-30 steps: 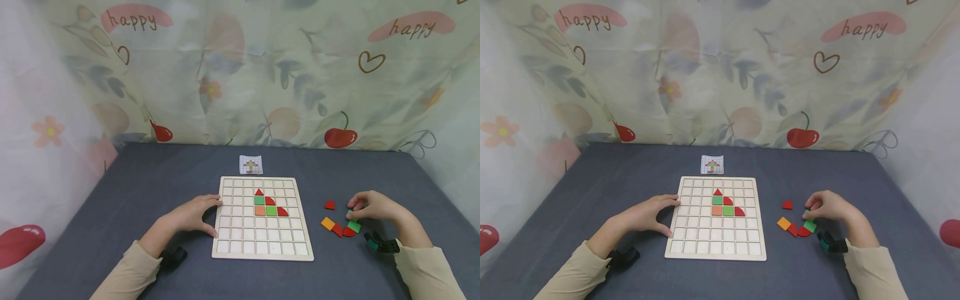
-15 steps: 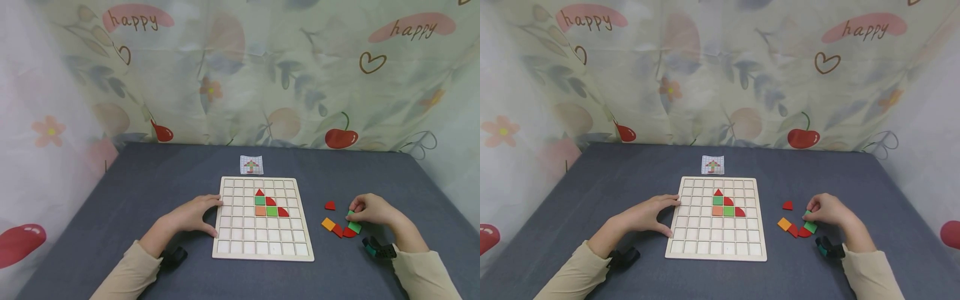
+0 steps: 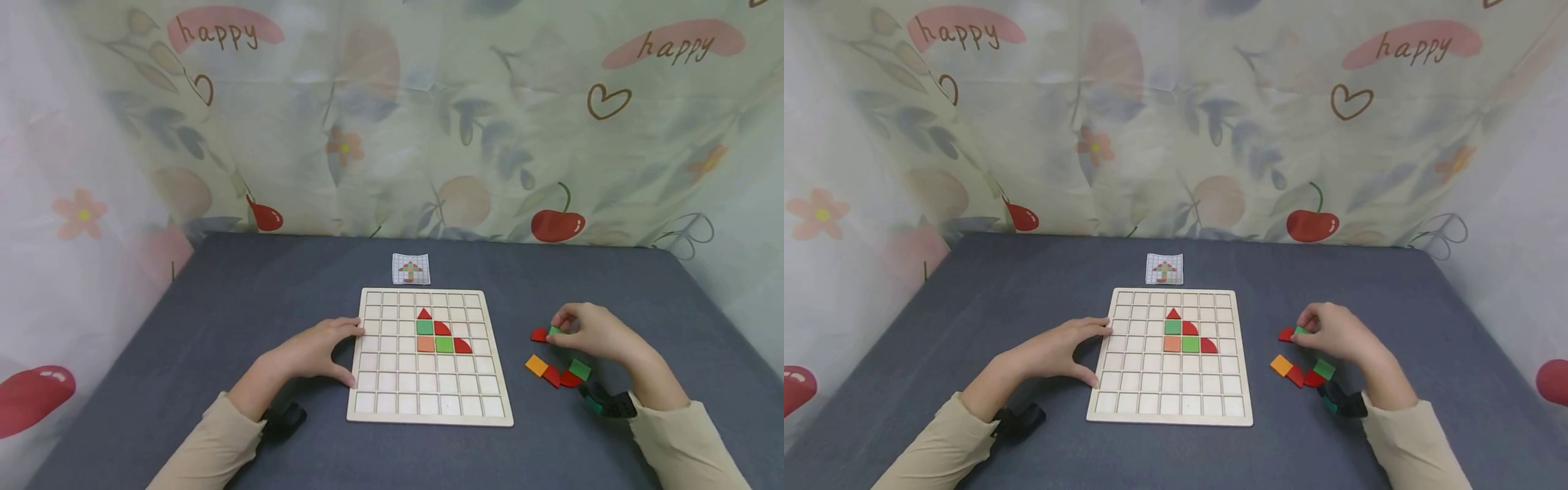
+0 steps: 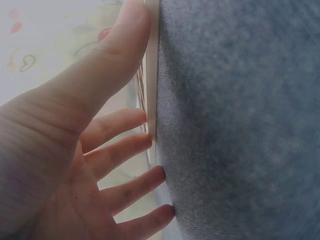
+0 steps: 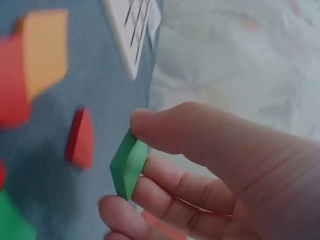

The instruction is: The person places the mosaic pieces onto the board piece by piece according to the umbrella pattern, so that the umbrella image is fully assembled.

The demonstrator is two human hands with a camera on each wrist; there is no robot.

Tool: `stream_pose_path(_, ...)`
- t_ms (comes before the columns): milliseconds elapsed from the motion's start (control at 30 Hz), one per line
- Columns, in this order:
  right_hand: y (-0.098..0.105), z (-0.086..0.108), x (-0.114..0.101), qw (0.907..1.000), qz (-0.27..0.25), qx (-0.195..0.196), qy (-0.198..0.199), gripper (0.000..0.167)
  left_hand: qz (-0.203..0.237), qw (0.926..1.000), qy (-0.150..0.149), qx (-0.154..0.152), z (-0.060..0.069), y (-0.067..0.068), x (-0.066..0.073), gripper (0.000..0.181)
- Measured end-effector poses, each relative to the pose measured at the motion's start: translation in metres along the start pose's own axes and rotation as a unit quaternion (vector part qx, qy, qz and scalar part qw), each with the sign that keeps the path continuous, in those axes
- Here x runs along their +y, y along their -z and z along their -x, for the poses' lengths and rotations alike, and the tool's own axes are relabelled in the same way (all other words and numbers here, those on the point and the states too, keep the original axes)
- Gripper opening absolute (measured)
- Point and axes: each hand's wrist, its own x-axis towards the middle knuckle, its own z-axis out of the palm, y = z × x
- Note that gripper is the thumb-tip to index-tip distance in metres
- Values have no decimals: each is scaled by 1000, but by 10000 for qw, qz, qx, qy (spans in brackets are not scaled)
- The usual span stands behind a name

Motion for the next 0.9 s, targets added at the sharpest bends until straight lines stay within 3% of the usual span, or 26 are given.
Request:
stream_pose_path(333, -9, -9, -43, 9987, -333, 77, 379, 26, 3, 10000, -35, -2, 0, 0, 0, 84)
stream_pose_path(900, -35, -27, -86, 9885, -694, 291, 1315, 18, 9, 10000, -3, -5, 1, 1, 1, 84)
